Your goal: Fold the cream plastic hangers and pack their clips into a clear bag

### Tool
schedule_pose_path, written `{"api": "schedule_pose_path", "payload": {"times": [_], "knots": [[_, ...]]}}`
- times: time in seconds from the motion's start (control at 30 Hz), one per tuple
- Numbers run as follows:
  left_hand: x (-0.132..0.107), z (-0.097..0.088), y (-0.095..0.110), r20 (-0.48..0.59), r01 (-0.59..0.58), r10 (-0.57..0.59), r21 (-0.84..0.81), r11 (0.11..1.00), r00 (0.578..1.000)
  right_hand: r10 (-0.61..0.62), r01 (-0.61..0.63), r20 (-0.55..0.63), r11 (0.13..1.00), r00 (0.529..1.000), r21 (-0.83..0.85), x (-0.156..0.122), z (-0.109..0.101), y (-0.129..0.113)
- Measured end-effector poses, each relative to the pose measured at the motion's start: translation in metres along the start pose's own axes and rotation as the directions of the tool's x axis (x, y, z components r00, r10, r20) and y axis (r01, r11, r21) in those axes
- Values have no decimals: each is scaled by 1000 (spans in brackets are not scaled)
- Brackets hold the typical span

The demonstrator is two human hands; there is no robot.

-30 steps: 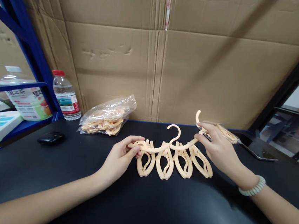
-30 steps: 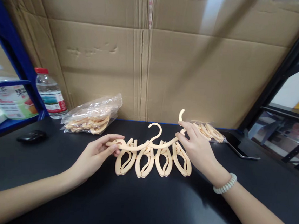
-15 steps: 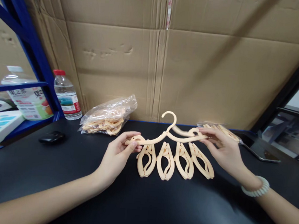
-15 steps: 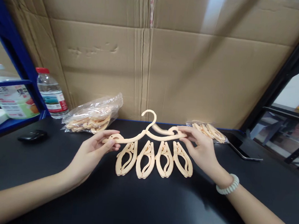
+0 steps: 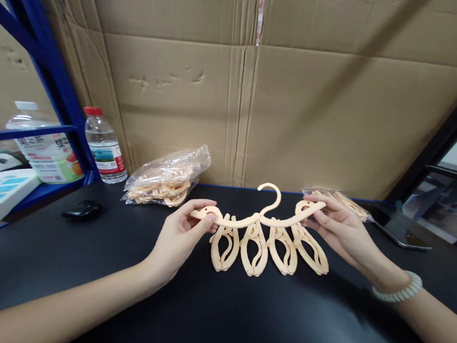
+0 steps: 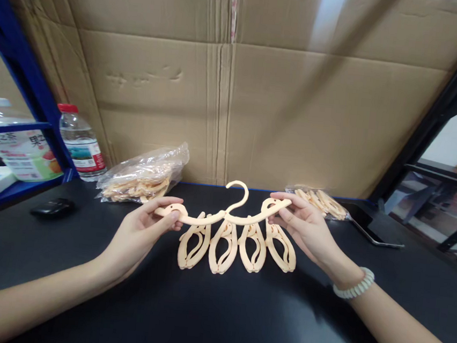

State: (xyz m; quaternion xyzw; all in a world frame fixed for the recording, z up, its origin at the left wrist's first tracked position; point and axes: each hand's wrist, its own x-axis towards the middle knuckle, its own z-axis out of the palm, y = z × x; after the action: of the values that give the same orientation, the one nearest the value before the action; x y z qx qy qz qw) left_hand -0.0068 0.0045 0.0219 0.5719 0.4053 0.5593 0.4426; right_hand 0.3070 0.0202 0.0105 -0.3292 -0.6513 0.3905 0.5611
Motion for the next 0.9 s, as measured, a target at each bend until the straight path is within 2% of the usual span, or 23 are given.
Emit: {"api": "schedule_pose_path", "payload": {"times": [0.1, 0.27, 0.37, 0.43, 0.53, 0.63, 0.73, 0.9], "knots": [[-2, 2, 2, 34, -20, 21, -23, 1000, 999, 41, -42, 15, 998, 999, 56, -1, 8, -2], [-13, 10, 4, 195, 0, 6, -30, 1000, 981, 91, -96, 37, 982, 995, 161, -8, 35, -9], [-18, 15, 3, 229, 13, -7, -22, 1000, 973, 89, -102, 165, 992, 982, 71, -16, 49, -14], [-19, 17, 2, 232, 20, -17, -11, 1000, 972, 97, -106, 302, 994, 948, 11, -21, 55, -19], [-17, 17, -1, 226, 35, -35, 3, 999, 974, 103, -91, 457, 995, 884, -47, -26, 58, -26], [-16, 16, -1, 203, 45, -48, 20, 999, 978, 80, -24, 528, 994, 846, -111, -28, 59, -32], [-17, 17, 1, 220, 40, -44, 22, 999, 975, 90, 10, 548, 984, 832, -178, -28, 58, -34], [-22, 21, 6, 249, 49, -43, -17, 999, 968, 127, -63, 540, 989, 832, -135, -30, 57, -32]]}}
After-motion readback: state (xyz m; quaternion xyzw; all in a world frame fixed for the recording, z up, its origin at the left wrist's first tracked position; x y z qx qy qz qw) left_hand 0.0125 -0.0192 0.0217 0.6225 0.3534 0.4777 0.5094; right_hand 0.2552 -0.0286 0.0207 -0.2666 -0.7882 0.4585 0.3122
